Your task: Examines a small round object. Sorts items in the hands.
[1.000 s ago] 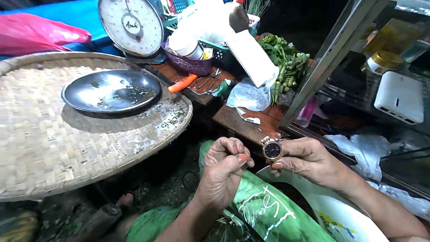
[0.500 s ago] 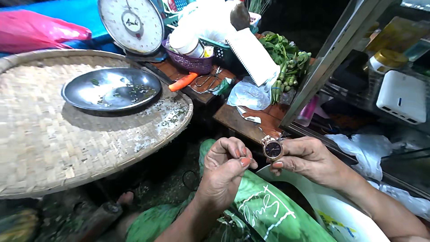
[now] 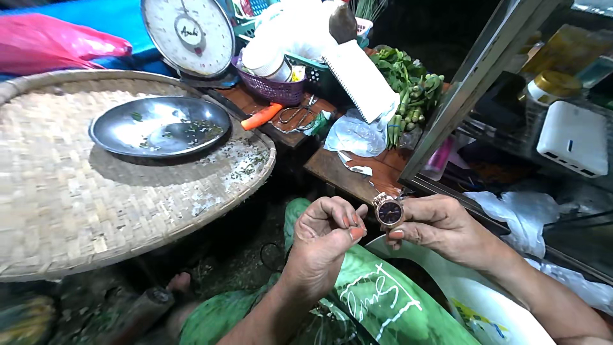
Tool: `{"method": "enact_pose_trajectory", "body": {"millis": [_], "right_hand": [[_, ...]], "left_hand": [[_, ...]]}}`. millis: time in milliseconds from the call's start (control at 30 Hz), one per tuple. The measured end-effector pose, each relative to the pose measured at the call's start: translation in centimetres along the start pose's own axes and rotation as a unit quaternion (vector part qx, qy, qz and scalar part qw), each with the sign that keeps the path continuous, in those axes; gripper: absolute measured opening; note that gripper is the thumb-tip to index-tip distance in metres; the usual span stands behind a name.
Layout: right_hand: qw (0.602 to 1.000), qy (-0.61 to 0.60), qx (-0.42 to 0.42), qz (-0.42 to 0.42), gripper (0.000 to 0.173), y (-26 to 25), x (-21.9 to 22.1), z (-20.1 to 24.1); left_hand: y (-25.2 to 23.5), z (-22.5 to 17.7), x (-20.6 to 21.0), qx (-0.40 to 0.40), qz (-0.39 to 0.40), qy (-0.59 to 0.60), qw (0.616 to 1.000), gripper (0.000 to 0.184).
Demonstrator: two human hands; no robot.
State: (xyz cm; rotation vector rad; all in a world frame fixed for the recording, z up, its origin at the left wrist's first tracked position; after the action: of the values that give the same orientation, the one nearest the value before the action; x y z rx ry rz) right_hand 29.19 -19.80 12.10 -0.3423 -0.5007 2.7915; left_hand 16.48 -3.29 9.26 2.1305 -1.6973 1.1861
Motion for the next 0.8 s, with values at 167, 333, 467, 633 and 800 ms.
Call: {"method": "enact_pose_trajectory", "body": {"millis": [167,333,467,633,800], "right_hand": [[1.0,0.0,-0.001,-0.002,0.019,-0.02,-0.01,0.02],[1.0,0.003,-0.003,-0.002,0.019,-0.02,-0.01,0.02],[1.0,0.004,-0.001,-0.004,0.019,-0.02,-0.02,0.04],[1.0,0.0,0.005,-0.007,0.019,0.0,-0.01,0.07],[1.0,0.002,0.004,-0.008,0.018,-0.04,0.03,0.1]], "left_hand": [[-0.07,-0.03,0.01,-0.002,0.002,0.006,1.0,0.019],[0.0,0.01,-0.19,-0.005,-0.012,0.003,1.0,0.018],[0.1,0.33,-0.65,-0.011,-0.036,-0.004,0.999,0.018],[0.21,0.34,-0.68,-0.013,-0.026,0.016,0.999,0.018],[0.28,0.36,-0.79,-0.02,-0.026,0.026,0.999,0.018]]}}
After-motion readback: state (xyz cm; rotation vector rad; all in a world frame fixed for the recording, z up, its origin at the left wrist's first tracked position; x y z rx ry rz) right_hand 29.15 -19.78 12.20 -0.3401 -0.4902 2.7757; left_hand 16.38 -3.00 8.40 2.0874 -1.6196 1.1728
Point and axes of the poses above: each hand's wrist, its own y-axis away from the middle knuckle, its own x-axis out of the palm, z = x × y, the point moved 2 cm from there along -y, towards the middle knuckle
